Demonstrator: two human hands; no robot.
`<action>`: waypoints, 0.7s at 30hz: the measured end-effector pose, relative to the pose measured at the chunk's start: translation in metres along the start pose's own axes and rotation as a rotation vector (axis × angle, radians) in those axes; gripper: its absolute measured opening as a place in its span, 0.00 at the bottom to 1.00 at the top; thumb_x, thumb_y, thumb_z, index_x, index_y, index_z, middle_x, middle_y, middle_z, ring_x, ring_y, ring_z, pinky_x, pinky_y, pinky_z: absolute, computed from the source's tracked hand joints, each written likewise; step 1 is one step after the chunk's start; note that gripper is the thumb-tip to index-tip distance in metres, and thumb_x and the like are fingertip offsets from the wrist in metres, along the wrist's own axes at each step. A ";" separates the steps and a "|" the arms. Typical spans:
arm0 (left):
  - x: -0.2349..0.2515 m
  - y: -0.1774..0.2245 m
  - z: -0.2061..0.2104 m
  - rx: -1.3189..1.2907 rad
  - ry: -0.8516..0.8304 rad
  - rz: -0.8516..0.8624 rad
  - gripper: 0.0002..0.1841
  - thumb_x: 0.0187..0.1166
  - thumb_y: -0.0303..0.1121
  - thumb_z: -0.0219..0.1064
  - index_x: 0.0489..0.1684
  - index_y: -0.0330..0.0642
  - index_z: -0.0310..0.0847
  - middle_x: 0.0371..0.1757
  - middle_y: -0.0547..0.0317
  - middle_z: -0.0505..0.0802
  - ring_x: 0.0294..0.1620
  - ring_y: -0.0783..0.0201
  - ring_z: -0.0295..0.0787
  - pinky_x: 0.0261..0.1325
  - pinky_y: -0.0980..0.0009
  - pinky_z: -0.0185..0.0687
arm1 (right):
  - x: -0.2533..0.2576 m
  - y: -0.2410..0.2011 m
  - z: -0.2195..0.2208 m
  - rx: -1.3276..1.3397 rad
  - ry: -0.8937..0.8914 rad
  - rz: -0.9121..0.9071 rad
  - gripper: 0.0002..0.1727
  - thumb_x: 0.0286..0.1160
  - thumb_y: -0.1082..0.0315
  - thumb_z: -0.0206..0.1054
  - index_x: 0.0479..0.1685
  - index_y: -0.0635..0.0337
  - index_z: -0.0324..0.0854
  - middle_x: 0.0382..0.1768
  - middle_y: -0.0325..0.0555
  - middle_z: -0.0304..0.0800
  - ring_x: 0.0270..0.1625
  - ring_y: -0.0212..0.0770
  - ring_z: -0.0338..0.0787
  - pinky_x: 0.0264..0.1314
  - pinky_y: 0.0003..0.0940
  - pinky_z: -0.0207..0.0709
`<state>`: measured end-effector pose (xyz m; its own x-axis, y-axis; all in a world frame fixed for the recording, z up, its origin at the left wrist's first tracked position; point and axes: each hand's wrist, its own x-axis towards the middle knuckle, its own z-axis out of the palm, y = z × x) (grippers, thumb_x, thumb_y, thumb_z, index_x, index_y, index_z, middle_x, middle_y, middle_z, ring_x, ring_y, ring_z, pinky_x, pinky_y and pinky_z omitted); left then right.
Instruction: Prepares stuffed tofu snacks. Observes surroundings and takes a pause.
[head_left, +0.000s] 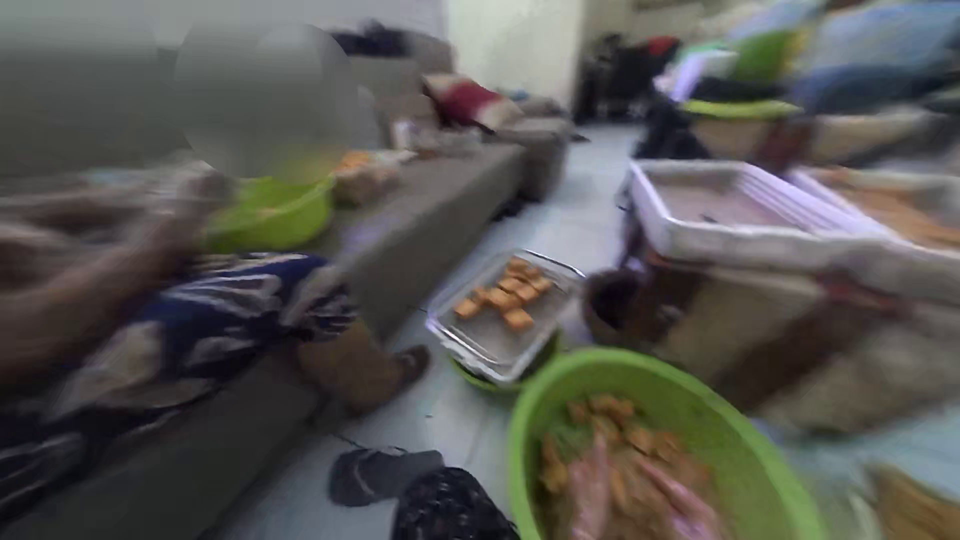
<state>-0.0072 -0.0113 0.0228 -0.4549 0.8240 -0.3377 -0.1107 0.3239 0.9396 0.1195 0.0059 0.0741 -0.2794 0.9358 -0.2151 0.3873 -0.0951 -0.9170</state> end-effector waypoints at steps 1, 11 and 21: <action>0.006 -0.005 0.001 0.041 -0.016 -0.013 0.29 0.92 0.49 0.51 0.58 0.26 0.85 0.55 0.34 0.92 0.60 0.45 0.88 0.70 0.47 0.78 | 0.000 0.016 0.007 -0.046 0.036 -0.117 0.23 0.79 0.82 0.57 0.73 0.75 0.78 0.71 0.65 0.84 0.75 0.51 0.85 0.82 0.42 0.74; 0.005 -0.010 0.012 0.224 0.033 0.005 0.30 0.92 0.51 0.49 0.52 0.30 0.87 0.47 0.39 0.92 0.52 0.47 0.89 0.61 0.46 0.81 | 0.002 0.021 0.019 -0.323 0.168 0.043 0.12 0.77 0.68 0.69 0.54 0.62 0.92 0.51 0.50 0.96 0.57 0.43 0.94 0.70 0.42 0.82; 0.012 -0.021 0.016 0.153 -0.088 -0.029 0.33 0.93 0.53 0.46 0.49 0.27 0.86 0.43 0.39 0.91 0.47 0.50 0.88 0.57 0.49 0.82 | 0.014 0.012 0.006 -0.443 -0.007 0.032 0.13 0.72 0.65 0.69 0.51 0.59 0.91 0.54 0.52 0.90 0.60 0.45 0.88 0.70 0.41 0.79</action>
<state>0.0040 -0.0003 -0.0023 -0.3736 0.8485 -0.3747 0.0156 0.4097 0.9121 0.1149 0.0156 0.0585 -0.2666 0.9322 -0.2450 0.7349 0.0321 -0.6774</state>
